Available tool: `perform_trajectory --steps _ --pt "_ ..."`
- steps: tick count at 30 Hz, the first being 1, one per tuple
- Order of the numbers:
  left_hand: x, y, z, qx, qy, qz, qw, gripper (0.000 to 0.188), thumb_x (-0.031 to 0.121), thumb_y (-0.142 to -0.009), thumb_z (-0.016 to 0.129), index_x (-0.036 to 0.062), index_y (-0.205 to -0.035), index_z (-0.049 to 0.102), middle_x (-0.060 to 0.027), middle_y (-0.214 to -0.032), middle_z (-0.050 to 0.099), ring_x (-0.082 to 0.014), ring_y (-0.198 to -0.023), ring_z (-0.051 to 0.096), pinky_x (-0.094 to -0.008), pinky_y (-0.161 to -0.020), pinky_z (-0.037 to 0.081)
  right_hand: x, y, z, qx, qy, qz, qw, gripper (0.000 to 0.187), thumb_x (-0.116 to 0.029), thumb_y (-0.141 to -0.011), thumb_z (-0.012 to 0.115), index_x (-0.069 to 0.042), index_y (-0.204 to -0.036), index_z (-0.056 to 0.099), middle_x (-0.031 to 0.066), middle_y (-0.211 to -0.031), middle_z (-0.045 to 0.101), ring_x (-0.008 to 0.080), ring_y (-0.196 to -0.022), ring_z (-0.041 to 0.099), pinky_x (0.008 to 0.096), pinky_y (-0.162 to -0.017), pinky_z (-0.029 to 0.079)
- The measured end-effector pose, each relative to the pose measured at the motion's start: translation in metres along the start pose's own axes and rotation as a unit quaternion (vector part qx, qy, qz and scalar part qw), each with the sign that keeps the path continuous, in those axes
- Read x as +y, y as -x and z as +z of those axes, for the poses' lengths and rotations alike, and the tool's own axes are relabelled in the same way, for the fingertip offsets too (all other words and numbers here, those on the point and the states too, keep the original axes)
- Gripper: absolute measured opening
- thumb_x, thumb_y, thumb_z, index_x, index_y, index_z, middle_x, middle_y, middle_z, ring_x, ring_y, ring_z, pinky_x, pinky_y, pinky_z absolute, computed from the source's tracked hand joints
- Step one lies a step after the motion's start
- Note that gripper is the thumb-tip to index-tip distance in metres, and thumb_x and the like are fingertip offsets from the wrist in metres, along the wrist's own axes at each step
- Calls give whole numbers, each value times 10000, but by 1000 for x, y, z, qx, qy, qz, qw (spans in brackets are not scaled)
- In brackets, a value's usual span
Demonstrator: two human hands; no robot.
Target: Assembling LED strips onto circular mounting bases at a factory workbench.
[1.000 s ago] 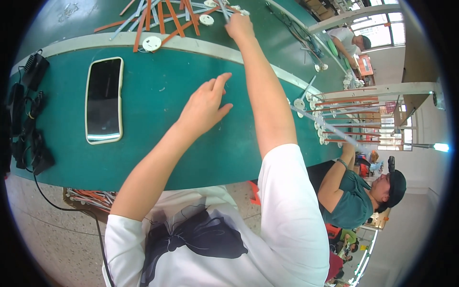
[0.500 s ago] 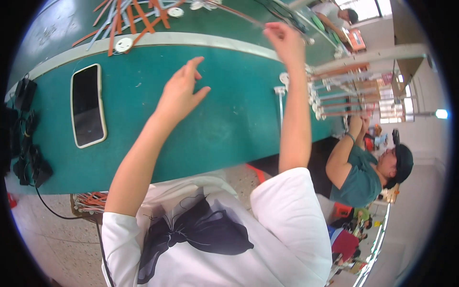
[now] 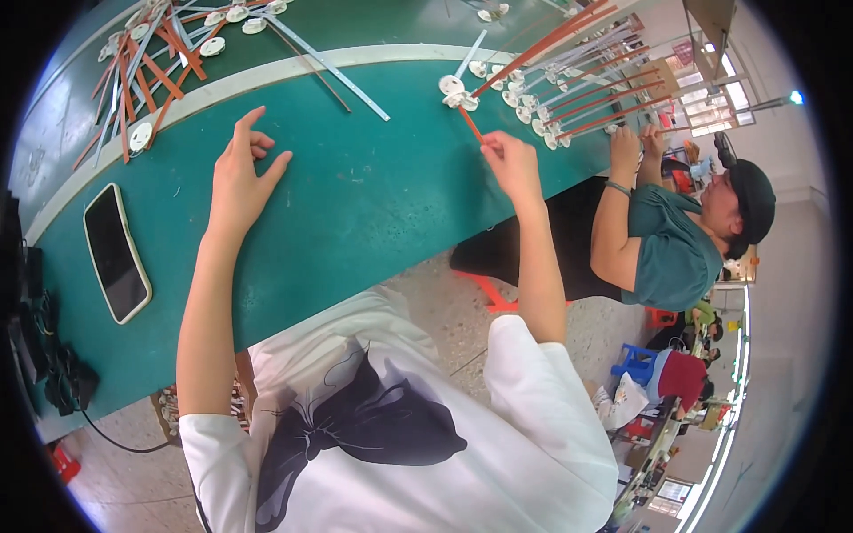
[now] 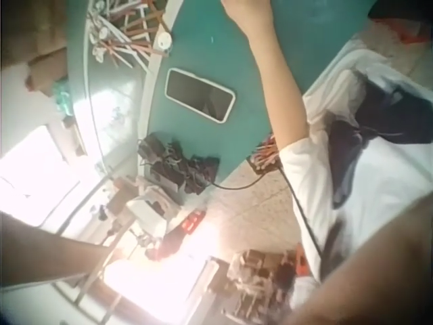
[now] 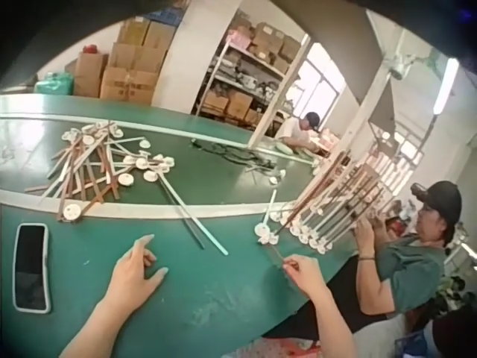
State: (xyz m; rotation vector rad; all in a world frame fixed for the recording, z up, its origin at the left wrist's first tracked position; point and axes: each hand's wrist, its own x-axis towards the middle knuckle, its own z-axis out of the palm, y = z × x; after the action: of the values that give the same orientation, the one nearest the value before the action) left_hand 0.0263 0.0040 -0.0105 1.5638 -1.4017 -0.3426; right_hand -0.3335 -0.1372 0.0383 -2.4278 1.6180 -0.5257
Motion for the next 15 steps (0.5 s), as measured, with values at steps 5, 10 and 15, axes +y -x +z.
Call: perform_trajectory --steps 5,10,15 --pt "5 -3 2 -5 -1 -2 1000 620 94 -773 733 83 -1321 443 -86 -889 594 -232 -790 597 -350 -725 513 1 -34 14 45 63 -66 995 155 -119 -870 657 -23 -990 679 124 -915 704 226 -803 700 310 -704 538" --pt "3 -2 0 -3 -15 -4 1000 624 97 -774 731 81 -1322 434 -87 -887 594 -240 -794 600 -358 -723 513 -85 -57 34 92 -50 -181 978 161 -120 -871 647 -33 -1003 679 146 -960 685 255 -804 682 322 -738 533" --pt "5 -4 0 -5 -4 -1 1000 621 99 -774 730 79 -1318 431 -86 -885 593 -244 -793 599 -363 -723 513 -132 -129 100 49 -48 -243 968 223 -154 -832 677 -27 -1016 681 147 -948 690 264 -813 683 337 -743 536"
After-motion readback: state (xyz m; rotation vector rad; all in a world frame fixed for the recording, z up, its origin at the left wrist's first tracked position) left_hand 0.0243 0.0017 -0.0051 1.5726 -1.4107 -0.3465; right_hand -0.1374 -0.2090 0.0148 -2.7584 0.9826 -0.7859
